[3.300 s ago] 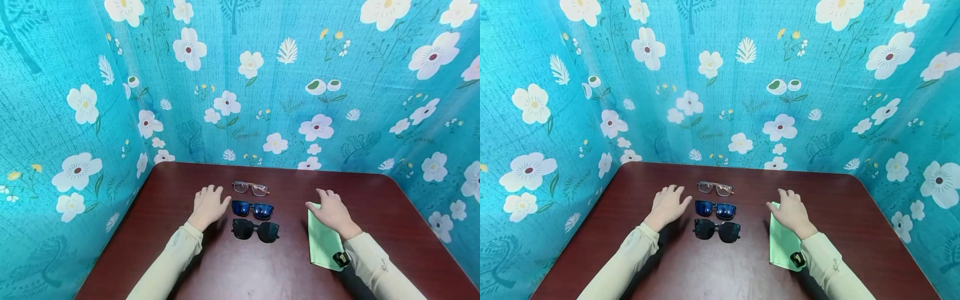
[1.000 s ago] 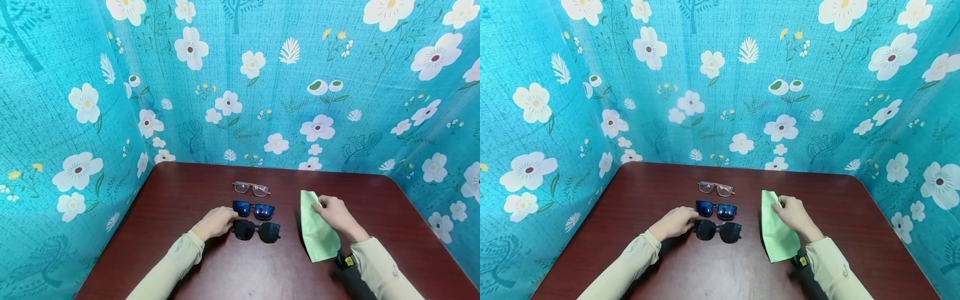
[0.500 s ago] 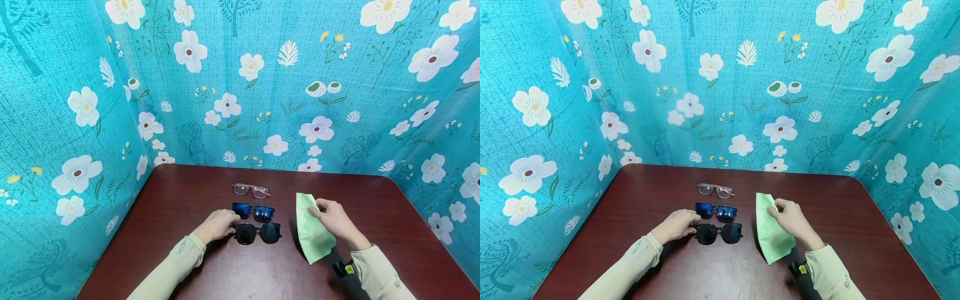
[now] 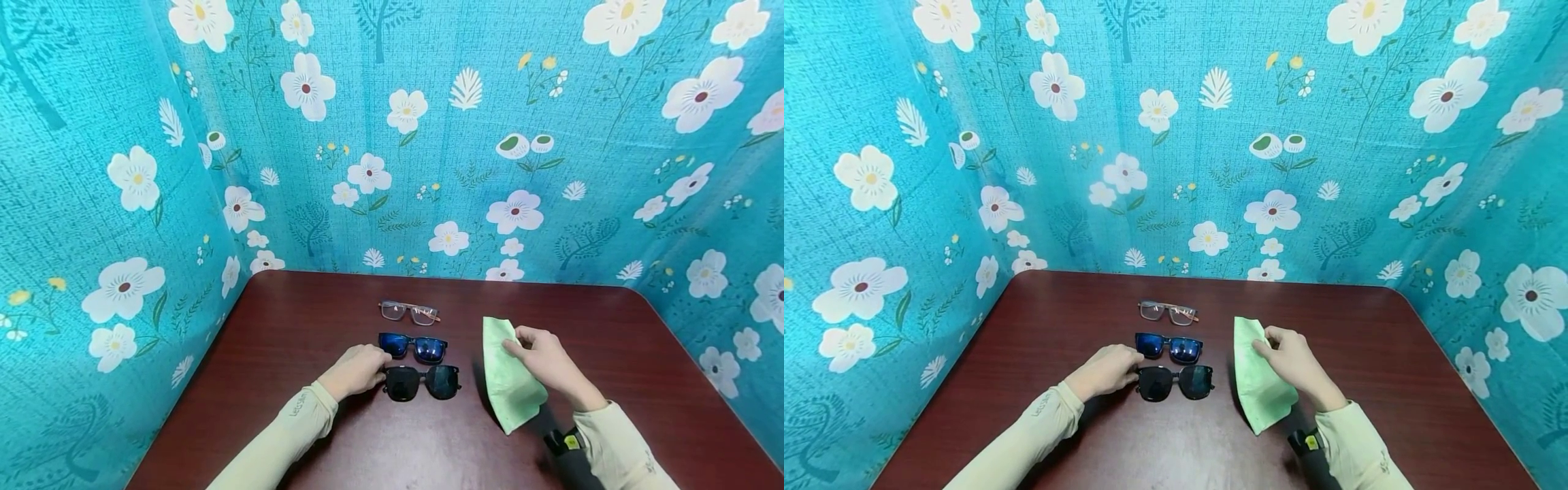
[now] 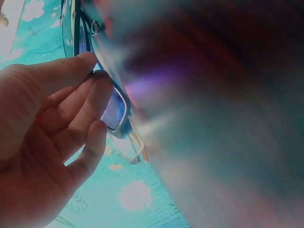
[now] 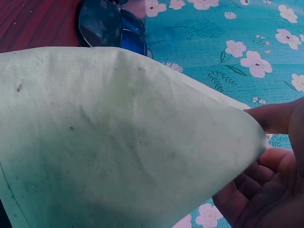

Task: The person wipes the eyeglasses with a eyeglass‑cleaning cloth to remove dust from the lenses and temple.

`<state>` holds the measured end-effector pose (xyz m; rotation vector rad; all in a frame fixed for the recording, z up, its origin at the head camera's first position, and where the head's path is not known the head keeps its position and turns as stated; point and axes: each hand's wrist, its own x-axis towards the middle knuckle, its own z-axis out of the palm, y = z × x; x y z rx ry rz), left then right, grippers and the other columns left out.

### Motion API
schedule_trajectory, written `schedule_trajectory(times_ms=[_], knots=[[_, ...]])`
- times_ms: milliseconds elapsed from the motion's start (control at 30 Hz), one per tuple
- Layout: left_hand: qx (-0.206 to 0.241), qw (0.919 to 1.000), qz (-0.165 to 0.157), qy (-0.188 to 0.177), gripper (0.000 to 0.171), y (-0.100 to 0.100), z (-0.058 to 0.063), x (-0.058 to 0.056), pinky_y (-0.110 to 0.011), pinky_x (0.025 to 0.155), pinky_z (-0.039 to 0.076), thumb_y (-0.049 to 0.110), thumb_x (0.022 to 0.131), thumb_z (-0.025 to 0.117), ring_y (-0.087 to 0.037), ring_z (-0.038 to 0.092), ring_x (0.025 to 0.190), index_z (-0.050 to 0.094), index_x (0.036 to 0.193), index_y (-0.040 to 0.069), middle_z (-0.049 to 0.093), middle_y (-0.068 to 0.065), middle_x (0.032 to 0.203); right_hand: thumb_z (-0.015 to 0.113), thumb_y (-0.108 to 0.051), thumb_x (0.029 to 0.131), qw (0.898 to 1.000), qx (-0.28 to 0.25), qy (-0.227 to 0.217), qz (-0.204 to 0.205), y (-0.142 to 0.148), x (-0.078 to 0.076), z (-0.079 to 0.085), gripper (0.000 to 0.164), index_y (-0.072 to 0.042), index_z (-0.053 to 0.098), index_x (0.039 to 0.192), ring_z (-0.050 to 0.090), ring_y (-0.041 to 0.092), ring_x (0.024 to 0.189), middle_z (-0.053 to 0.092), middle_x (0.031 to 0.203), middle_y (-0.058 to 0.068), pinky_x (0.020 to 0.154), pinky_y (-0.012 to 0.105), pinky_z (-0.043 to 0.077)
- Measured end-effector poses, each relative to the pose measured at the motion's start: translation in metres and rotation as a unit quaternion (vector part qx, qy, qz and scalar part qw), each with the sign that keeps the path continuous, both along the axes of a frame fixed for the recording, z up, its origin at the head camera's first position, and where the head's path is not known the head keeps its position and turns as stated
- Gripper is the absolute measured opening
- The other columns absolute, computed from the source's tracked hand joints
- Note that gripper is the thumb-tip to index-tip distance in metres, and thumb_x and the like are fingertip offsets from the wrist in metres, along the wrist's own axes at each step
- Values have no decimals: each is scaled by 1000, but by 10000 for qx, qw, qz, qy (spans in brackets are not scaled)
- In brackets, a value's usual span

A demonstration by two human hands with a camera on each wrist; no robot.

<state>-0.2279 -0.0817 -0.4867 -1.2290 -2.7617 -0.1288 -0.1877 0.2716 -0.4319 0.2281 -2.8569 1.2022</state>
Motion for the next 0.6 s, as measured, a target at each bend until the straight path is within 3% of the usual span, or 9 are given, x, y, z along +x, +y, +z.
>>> schedule_trajectory(times_ms=[300, 600], knots=[[383, 9993, -39, -42, 8, 2, 2, 3, -29, 62, 49, 17, 83, 68, -11, 60, 70, 61, 82, 17, 61, 6, 79, 62, -28, 92, 10000, 41, -36, -59, 0, 0, -1, 29, -11, 48, 74, 32, 11, 52, 31, 60, -2, 50, 28, 31], [1015, 9940, -55, -411, 10, 2, 3, 2, -22, 61, 45, 12, 78, 67, -5, 51, 66, 59, 81, 17, 56, 9, 77, 61, -30, 93, 10000, 26, -6, 11, 0, 0, -3, 32, -10, 47, 73, 31, 11, 51, 30, 58, -3, 50, 28, 31]])
